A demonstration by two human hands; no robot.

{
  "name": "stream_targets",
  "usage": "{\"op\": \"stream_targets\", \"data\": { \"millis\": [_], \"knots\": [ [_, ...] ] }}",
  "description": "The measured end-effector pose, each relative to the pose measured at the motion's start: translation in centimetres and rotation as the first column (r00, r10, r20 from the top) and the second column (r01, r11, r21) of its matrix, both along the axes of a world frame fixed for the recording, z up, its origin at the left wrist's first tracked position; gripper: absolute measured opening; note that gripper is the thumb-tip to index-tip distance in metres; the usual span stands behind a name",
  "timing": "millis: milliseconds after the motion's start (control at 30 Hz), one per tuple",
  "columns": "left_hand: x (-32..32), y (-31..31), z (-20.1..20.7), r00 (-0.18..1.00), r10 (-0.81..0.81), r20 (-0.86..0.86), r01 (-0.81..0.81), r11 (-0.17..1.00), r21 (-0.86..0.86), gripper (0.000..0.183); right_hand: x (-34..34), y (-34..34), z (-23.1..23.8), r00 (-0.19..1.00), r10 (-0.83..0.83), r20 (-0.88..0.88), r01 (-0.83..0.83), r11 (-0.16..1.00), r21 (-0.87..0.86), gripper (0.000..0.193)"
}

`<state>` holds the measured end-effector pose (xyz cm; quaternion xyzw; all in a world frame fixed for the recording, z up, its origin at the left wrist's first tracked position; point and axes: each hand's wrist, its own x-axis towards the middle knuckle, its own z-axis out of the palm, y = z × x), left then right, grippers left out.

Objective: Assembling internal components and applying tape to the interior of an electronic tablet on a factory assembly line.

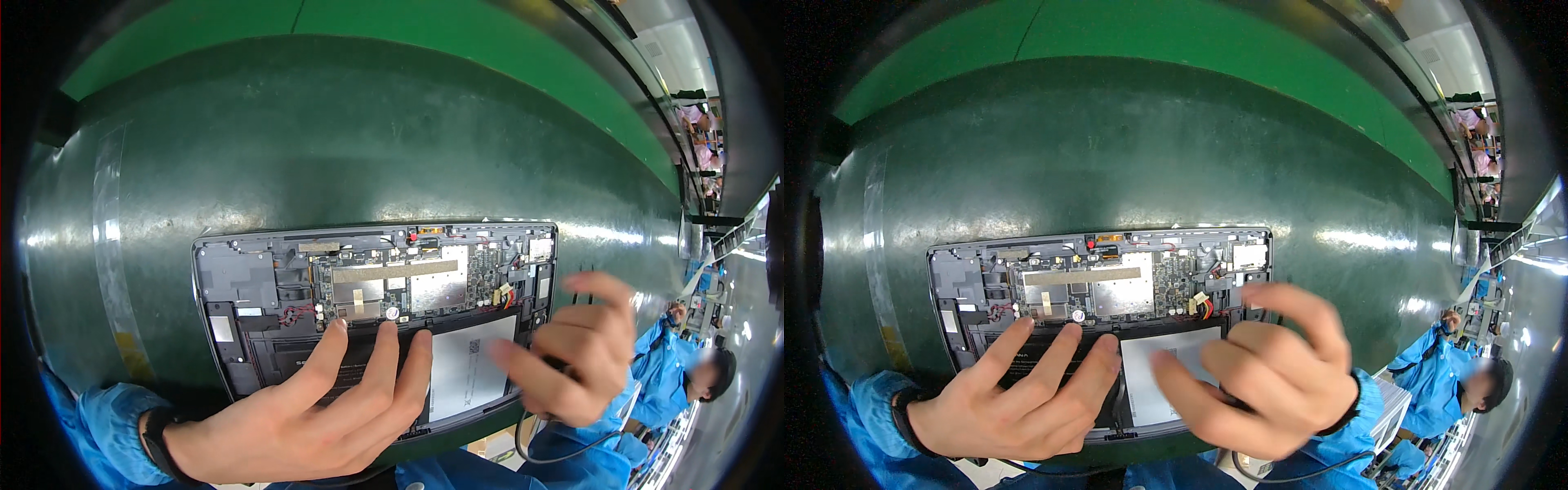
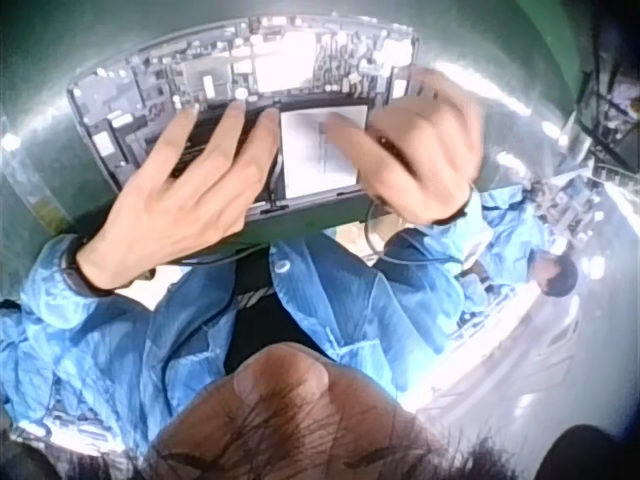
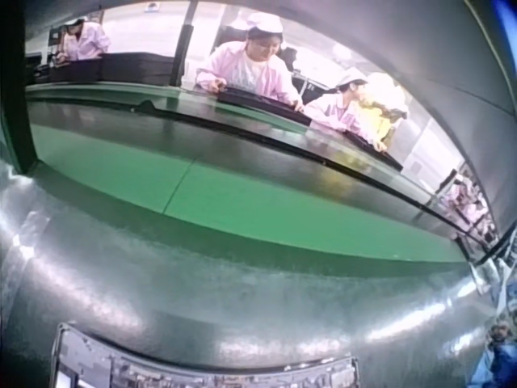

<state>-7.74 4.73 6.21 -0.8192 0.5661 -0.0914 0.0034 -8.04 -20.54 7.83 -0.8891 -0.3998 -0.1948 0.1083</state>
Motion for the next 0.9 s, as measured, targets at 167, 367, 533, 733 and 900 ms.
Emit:
{"op": "stream_targets", "data": {
  "millis": [167,367,533,733,900],
  "knots": [
    [0.2,1.1,-1.8,0.999,-0.006,-0.043,0.005,1.000,-0.007,0.044,-0.4,1.4,-1.4,0.988,-0.031,-0.149,-0.003,0.976,-0.219,0.052],
    [0.1,1.6,-1.7,0.999,0.011,-0.042,-0.011,1.000,-0.004,0.046,-0.1,2.0,-1.8,0.967,0.040,-0.252,-0.105,0.962,-0.252,0.056],
    [0.0,1.7,-1.7,0.999,0.011,-0.041,-0.011,1.000,0.002,0.045,0.0,2.0,-2.1,0.969,0.048,-0.241,-0.108,0.964,-0.244,0.058],
    [0.0,1.4,-1.6,0.998,0.011,-0.061,-0.011,1.000,0.002,0.045,0.2,1.9,-2.1,0.966,0.072,-0.249,-0.131,0.964,-0.230,0.061],
    [-0.1,1.3,-1.6,0.997,0.019,-0.070,-0.020,1.000,-0.012,0.043,-0.6,2.2,-2.1,0.974,0.036,-0.224,-0.098,0.959,-0.268,0.061]
  ]
}}
